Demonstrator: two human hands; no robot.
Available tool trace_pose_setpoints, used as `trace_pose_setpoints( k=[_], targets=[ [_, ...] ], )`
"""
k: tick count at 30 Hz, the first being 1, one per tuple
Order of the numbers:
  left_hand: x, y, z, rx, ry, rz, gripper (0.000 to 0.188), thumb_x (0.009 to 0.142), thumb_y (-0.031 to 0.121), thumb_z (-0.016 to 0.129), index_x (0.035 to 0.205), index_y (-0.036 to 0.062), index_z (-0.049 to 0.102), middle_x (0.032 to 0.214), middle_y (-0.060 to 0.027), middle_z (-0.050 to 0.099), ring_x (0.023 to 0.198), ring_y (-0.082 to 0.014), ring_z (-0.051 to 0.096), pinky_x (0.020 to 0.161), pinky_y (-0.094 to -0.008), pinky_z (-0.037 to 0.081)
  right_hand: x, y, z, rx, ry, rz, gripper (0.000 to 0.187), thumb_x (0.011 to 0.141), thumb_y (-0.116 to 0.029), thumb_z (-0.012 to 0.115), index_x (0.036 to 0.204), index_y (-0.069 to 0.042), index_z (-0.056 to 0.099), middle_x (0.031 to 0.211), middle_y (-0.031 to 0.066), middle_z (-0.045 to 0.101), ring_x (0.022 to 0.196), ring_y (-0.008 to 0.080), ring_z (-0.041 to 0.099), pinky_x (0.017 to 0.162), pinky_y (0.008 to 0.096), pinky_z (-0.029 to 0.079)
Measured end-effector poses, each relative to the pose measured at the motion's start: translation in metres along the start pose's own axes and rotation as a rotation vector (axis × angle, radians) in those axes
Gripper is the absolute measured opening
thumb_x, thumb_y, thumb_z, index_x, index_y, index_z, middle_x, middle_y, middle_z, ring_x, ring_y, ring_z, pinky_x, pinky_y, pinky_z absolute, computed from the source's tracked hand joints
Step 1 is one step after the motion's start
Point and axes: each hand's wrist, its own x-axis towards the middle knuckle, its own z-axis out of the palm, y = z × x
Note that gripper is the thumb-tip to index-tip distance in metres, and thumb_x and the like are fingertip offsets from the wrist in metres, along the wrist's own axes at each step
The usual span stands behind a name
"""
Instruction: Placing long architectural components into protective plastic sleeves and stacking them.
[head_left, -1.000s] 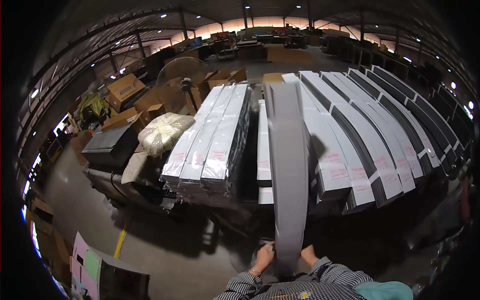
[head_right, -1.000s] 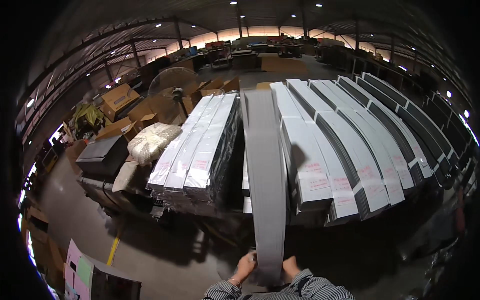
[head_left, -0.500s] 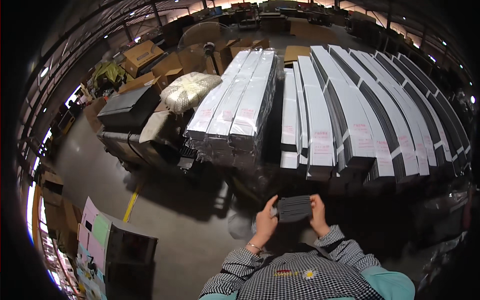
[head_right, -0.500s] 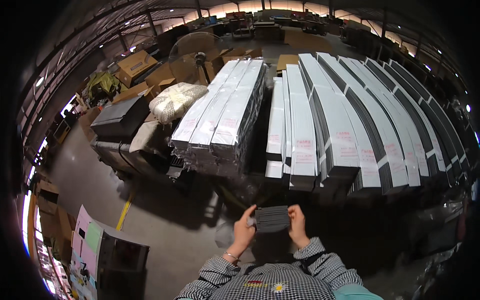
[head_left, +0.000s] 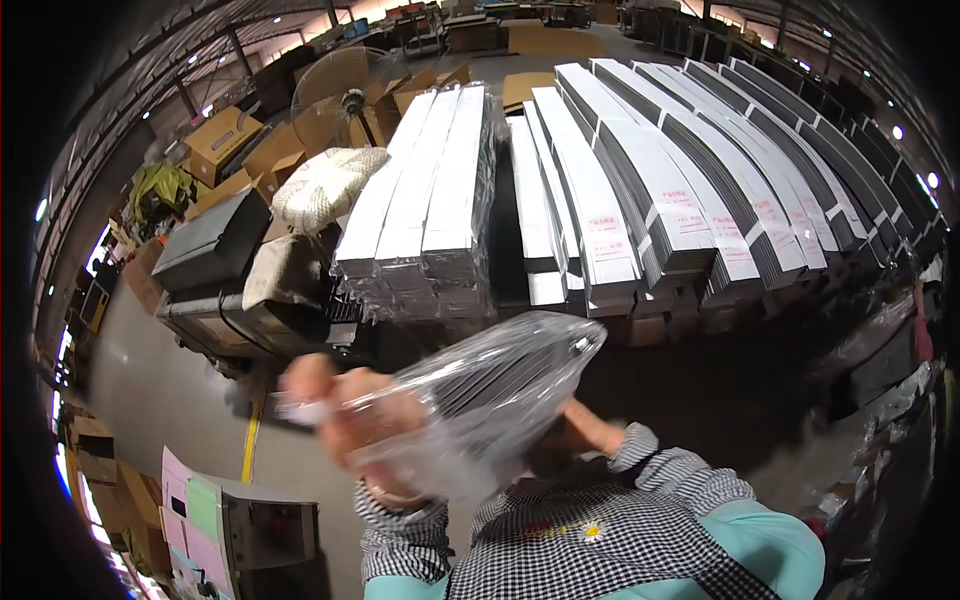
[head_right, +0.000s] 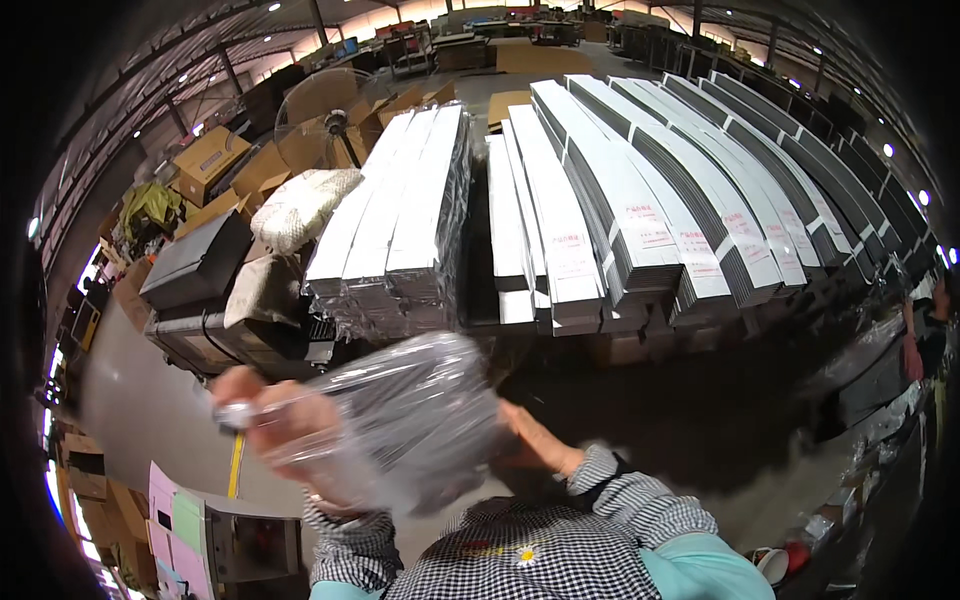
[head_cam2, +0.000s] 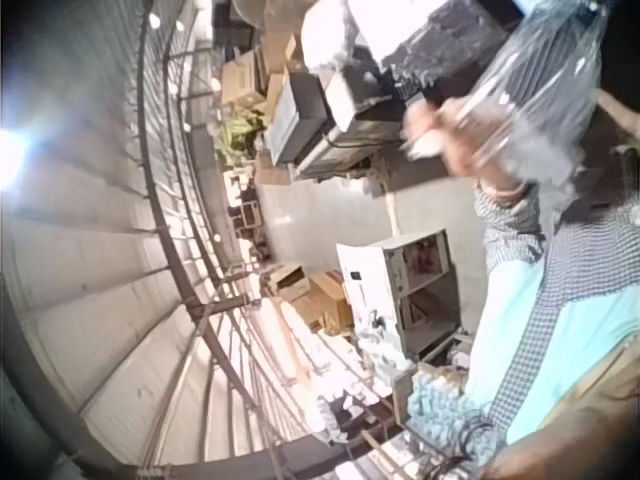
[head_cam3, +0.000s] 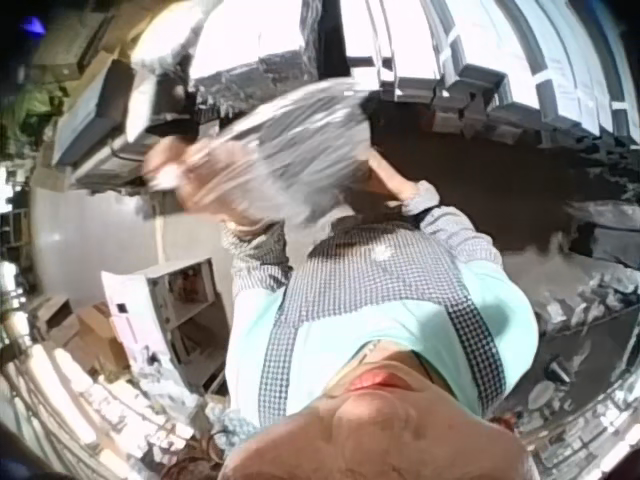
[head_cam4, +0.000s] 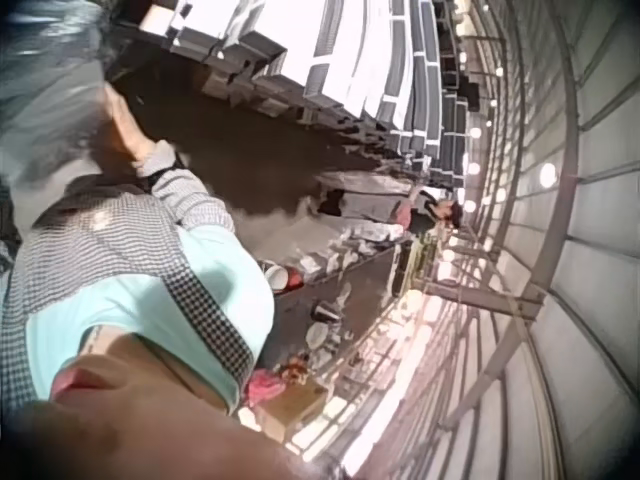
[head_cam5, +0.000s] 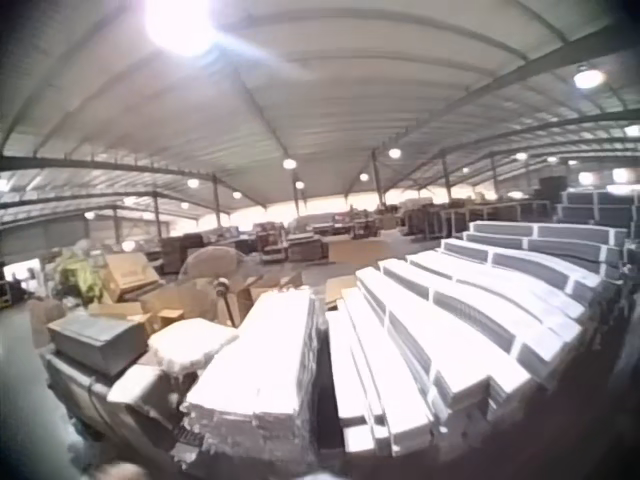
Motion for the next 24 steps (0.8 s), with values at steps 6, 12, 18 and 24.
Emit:
trace_pose_setpoints(
  k=[6, 12, 18, 24],
  targets=[
    [0.002, 0.076, 0.014, 0.012, 0.216, 0.293, 0.048, 0.106, 0.023, 0.043, 0.153, 0.0178, 0.033, 0.077, 0.0061, 0.049, 0.043, -0.0038, 0.024, 0.038, -0.0201, 0.023, 0.023, 0.019, 0.07, 0.035, 0.219, 0.315, 0.05, 0.077, -0.004, 0.077, 0.121, -0.004, 0.054, 0.113, 0.0084, 0.058, 0.106, 0.0205, 0.057, 0.095, 0.0328, 0.047],
    [-0.121, 0.099, -0.112, 0.863, 1.223, -0.078, 0.036, 0.092, 0.004, 0.063, 0.127, 0.0039, 0.054, 0.101, -0.0036, 0.065, 0.049, -0.0021, 0.038, 0.043, -0.0177, 0.032, 0.211, -0.1, 0.047, 0.079, 0.441, -0.072, 0.051, 0.08, -0.013, 0.082, 0.121, 0.002, 0.058, 0.116, 0.0103, 0.064, 0.102, 0.0165, 0.061, 0.086, 0.0318, 0.052],
    [-0.21, 0.123, -0.169, 1.06, 1.526, -0.363, 0.016, 0.073, -0.01, 0.049, 0.076, 0.0025, 0.058, 0.119, -0.0217, 0.069, 0.044, -0.0077, 0.044, 0.041, -0.0225, 0.036, 0.479, -0.18, -0.051, 0.396, 0.364, -0.055, 0.052, 0.094, -0.032, 0.071, 0.126, 0.005, 0.053, 0.112, 0.0119, 0.065, 0.097, 0.0202, 0.065, 0.084, 0.0357, 0.056],
    [-0.144, 0.124, -0.2, 0.802, 1.381, -0.46, 0.009, 0.075, -0.012, 0.059, 0.08, -0.0063, 0.064, 0.071, -0.0111, 0.061, 0.045, -0.0122, 0.048, 0.042, -0.0249, 0.034, 0.708, -0.048, -0.096, 0.445, 0.359, 0.157, 0.049, 0.097, -0.035, 0.063, 0.12, 0.009, 0.059, 0.108, 0.0146, 0.069, 0.09, 0.0245, 0.069, 0.079, 0.0379, 0.057]
  ],
)
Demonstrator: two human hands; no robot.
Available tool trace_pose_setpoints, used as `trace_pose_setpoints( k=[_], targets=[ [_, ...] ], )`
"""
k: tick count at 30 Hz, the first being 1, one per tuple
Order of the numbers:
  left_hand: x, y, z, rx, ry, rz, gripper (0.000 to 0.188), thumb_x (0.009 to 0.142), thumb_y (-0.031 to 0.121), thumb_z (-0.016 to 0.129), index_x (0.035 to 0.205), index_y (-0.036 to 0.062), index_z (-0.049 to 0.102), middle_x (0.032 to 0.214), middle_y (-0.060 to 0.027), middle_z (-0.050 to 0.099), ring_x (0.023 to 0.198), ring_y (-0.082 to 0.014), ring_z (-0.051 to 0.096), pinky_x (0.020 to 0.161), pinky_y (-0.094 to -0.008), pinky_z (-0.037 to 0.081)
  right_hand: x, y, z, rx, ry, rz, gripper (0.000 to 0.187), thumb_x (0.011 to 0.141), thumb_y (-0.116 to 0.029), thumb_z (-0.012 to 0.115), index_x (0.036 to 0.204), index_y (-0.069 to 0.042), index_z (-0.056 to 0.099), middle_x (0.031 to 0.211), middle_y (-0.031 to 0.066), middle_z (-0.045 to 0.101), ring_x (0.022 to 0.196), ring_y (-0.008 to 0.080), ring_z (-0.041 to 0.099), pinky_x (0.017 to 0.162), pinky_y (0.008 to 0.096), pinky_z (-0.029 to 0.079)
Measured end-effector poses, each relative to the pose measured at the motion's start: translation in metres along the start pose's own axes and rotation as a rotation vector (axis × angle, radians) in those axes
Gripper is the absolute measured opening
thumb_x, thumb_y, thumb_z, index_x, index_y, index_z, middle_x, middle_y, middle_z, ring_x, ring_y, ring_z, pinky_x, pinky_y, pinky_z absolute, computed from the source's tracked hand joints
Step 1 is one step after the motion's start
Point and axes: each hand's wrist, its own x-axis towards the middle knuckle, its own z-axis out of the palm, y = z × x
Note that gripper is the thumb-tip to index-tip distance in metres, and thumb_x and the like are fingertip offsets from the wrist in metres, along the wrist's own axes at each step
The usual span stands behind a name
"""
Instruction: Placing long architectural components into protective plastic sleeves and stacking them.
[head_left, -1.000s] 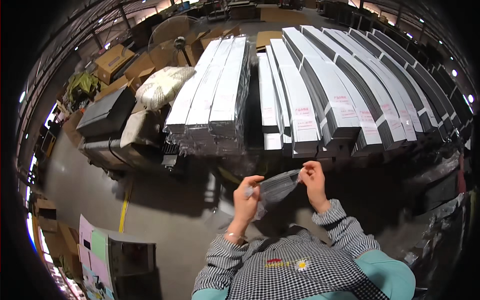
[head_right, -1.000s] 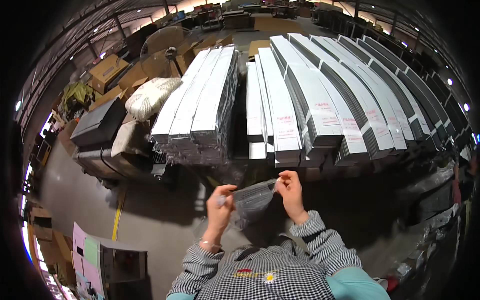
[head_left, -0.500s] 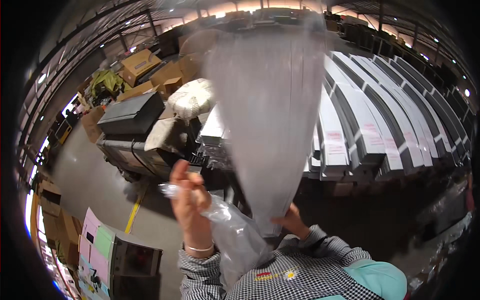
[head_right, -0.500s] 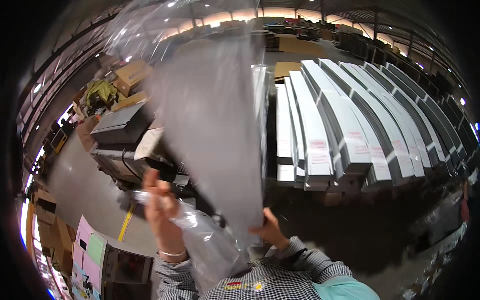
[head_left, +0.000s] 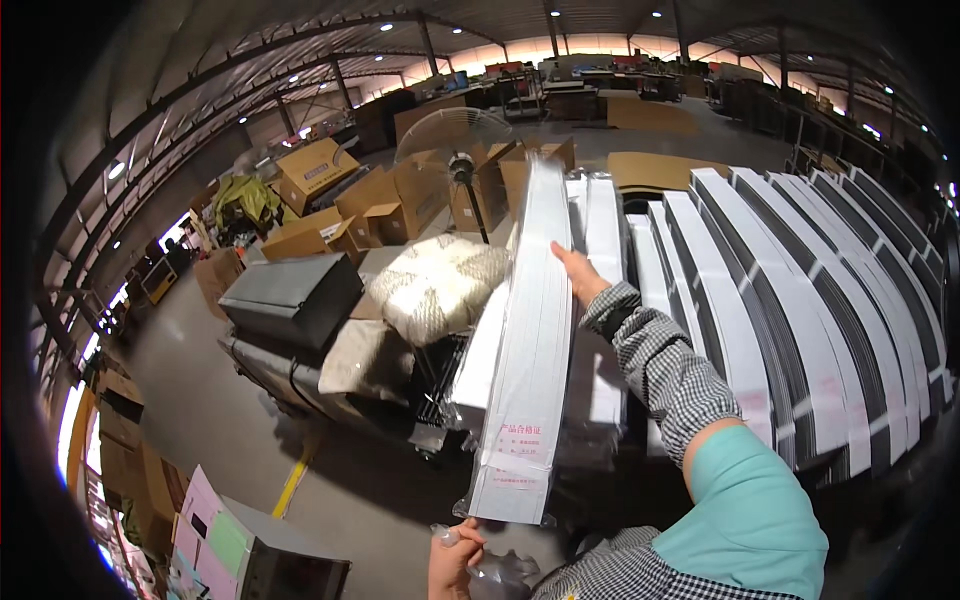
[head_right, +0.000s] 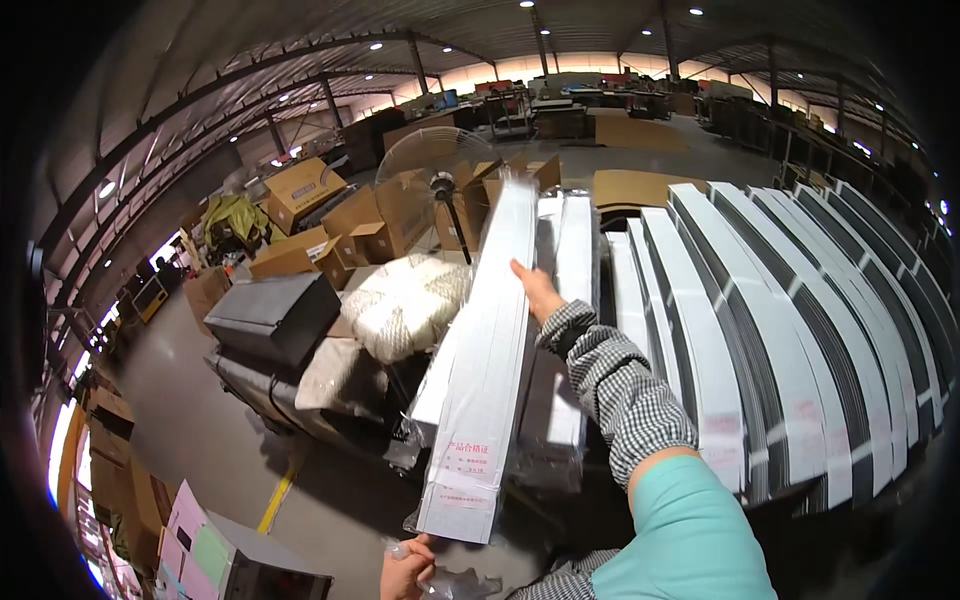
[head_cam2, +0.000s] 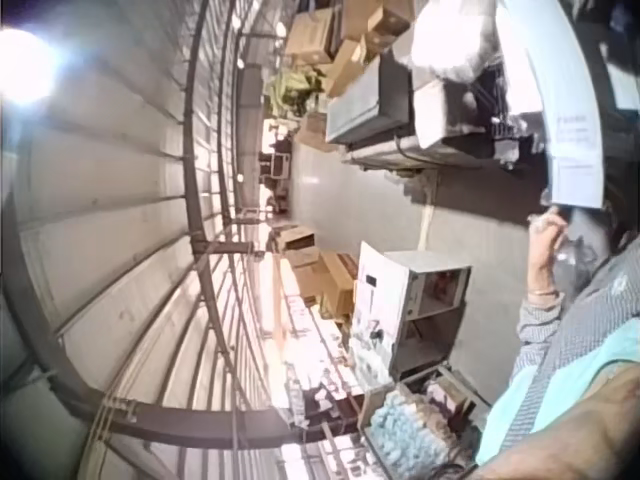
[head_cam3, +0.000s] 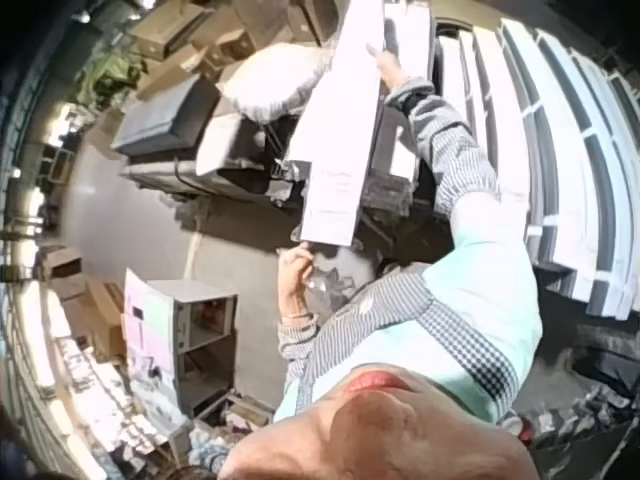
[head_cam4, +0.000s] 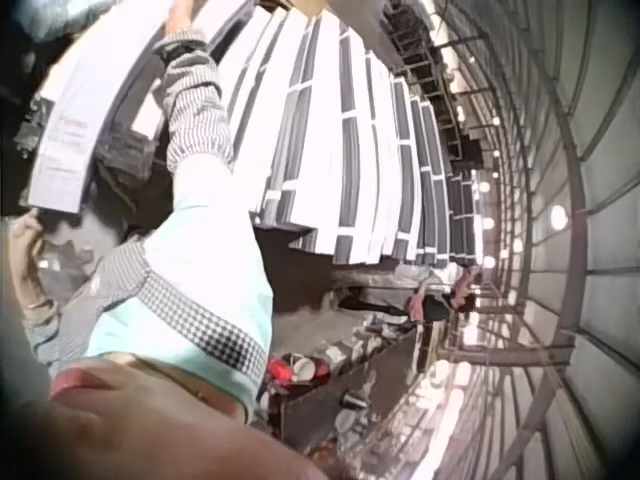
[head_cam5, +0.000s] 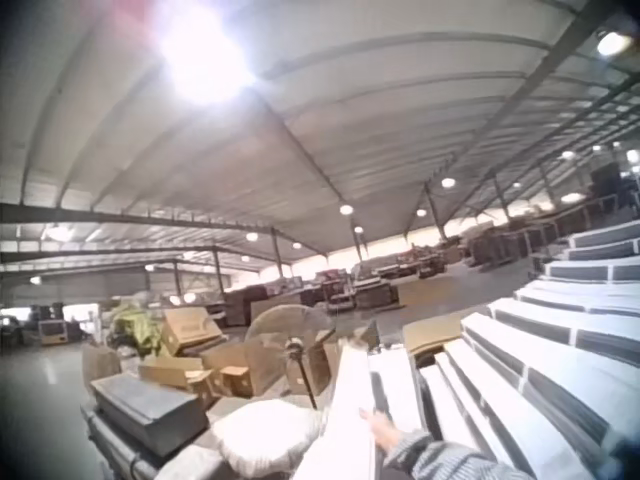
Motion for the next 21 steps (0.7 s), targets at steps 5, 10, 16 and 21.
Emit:
trace_pose_setpoints(
  k=[5, 10, 16, 21],
  targets=[
    [0.046, 0.052, 0.052, 0.035, 0.084, -0.01, 0.016, 0.084, -0.005, 0.06, 0.099, -0.0046, 0.065, 0.084, -0.0083, 0.064, 0.06, -0.0108, 0.052, 0.052, -0.0238, 0.041, 0.078, 0.046, -0.009, -0.106, 0.172, -0.004, 0.06, 0.094, -0.025, 0.068, 0.131, 0.017, 0.046, 0.126, 0.0219, 0.06, 0.112, 0.0319, 0.06, 0.092, 0.0402, 0.051],
    [0.108, 0.053, 0.061, -0.058, 0.281, 0.129, 0.015, 0.076, -0.011, 0.052, 0.086, -0.004, 0.06, 0.073, -0.0089, 0.059, 0.041, -0.0126, 0.044, 0.039, -0.0266, 0.033, 0.087, 0.037, -0.001, -0.318, 0.206, 0.06, 0.059, 0.093, -0.03, 0.067, 0.129, 0.013, 0.05, 0.123, 0.0225, 0.06, 0.109, 0.0313, 0.06, 0.088, 0.0416, 0.05],
    [0.124, 0.022, 0.072, 0.097, 0.241, 0.245, 0.038, 0.091, 0.002, 0.064, 0.128, -0.0041, 0.056, 0.12, -0.0118, 0.063, 0.077, -0.0076, 0.057, 0.048, -0.0203, 0.04, -0.039, -0.023, -0.024, -0.488, -0.142, -0.369, 0.047, 0.089, -0.023, 0.07, 0.126, 0.004, 0.062, 0.126, 0.012, 0.064, 0.114, 0.0214, 0.06, 0.095, 0.033, 0.047],
    [0.062, -0.003, 0.061, 0.164, 0.151, 0.486, 0.042, 0.089, -0.003, 0.063, 0.13, 0.0013, 0.056, 0.135, -0.013, 0.059, 0.093, -0.009, 0.06, 0.08, -0.0206, 0.046, -0.278, -0.074, -0.084, -1.367, 0.33, -0.906, 0.04, 0.083, -0.019, 0.072, 0.116, 0.003, 0.065, 0.129, 0.0215, 0.058, 0.122, 0.0396, 0.053, 0.104, 0.0438, 0.043]
  ],
)
